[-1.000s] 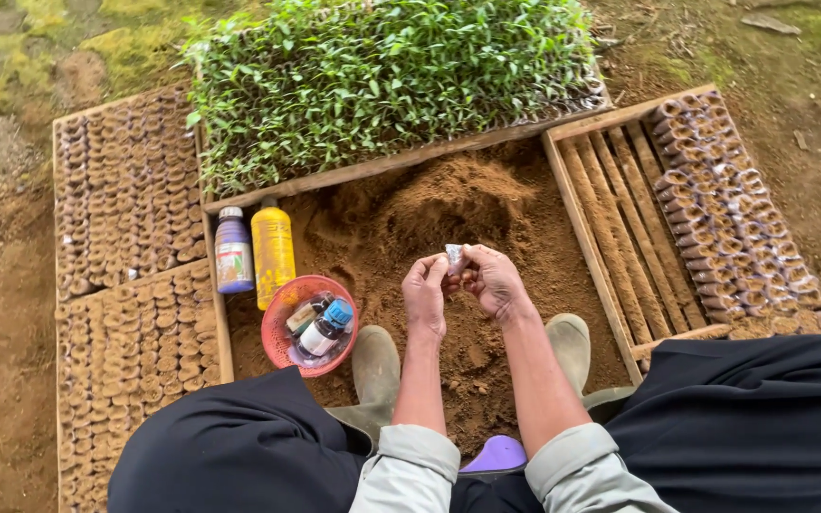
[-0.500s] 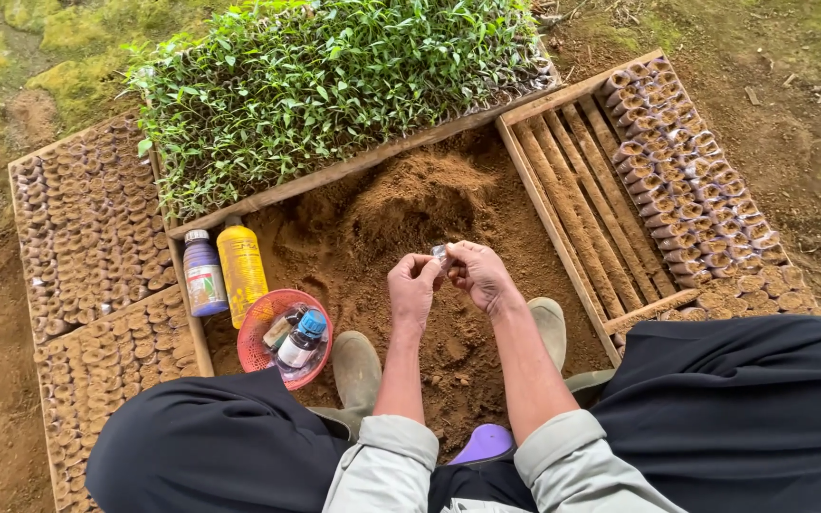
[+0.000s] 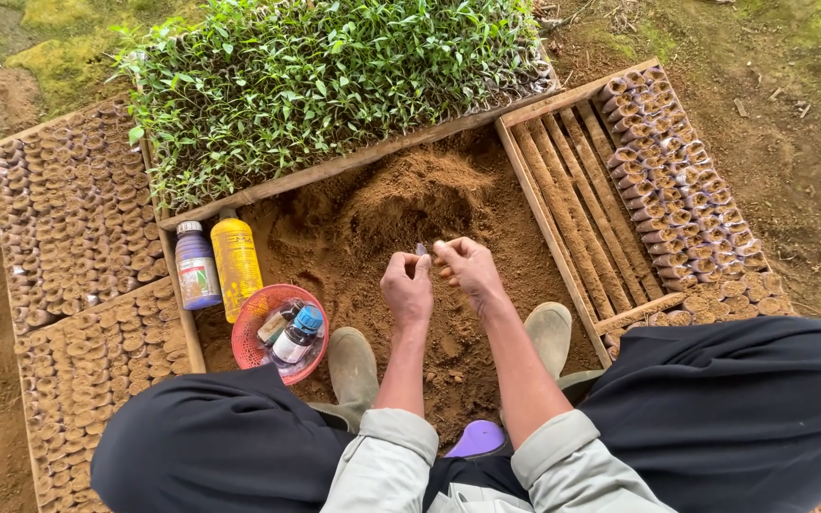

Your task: Filling seedling trays with soil and placing seeds into the prepared cells.

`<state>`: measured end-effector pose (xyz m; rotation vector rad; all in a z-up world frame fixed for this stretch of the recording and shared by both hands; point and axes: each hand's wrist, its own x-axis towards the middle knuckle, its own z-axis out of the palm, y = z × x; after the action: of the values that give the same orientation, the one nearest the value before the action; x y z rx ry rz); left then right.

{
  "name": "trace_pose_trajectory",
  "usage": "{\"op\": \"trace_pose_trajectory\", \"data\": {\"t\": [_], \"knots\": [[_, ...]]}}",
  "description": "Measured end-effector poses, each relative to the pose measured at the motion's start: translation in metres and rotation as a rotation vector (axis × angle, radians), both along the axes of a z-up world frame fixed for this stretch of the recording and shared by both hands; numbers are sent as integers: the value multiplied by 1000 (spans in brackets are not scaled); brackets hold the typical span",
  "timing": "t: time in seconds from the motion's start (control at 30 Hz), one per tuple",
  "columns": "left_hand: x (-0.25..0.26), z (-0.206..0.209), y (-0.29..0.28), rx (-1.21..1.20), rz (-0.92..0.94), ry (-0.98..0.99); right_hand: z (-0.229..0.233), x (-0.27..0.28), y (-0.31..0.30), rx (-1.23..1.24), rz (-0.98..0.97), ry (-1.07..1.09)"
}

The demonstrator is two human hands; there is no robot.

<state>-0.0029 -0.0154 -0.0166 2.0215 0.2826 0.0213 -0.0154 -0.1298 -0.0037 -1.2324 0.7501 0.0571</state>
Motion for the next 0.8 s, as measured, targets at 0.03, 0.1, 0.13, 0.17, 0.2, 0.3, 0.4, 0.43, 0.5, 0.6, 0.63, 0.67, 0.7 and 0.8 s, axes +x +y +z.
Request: {"op": "trace_pose_trajectory", "data": {"t": [0.03, 0.1, 0.13, 0.17, 0.2, 0.3, 0.4, 0.43, 0.5, 0.6, 0.63, 0.67, 0.7, 0.8], "knots": [[0, 0, 1, 46, -23, -78, 1, 1, 2, -38, 53, -24], [-1, 3, 1, 87, -50, -155, 4, 2, 5, -80, 101, -44], [-3, 6, 0, 109, -79, -189, 5, 2, 8, -84, 112, -38], [-4, 9, 0, 132, -108, -224, 7, 2, 11, -87, 122, -32], [-6, 7, 0, 130, -110, -223, 6, 1, 13, -88, 119, -30], [-13, 3, 2, 94, -166, -209, 6, -3, 19, -75, 49, -13], [-22, 7, 2, 95, -157, -175, 7, -8, 22, -73, 8, -14], [-24, 9, 2, 68, -132, -162, 2, -8, 22, -91, 6, -26], [-27, 13, 3, 39, -103, -148, 0, -11, 23, -111, 8, -38], [-28, 18, 6, 29, -7, -133, 0, -16, 24, -270, 48, -43], [-27, 14, 8, 30, 11, -142, -4, -17, 24, -437, 115, -25], [-24, 10, 9, 32, 29, -154, -7, -16, 24, -604, 182, -10], [-23, 13, 10, 29, 39, -155, 1, -14, 26, -608, 191, -14], [-23, 16, 16, 7, 49, -167, 13, -13, 36, -674, 240, -56]]}}
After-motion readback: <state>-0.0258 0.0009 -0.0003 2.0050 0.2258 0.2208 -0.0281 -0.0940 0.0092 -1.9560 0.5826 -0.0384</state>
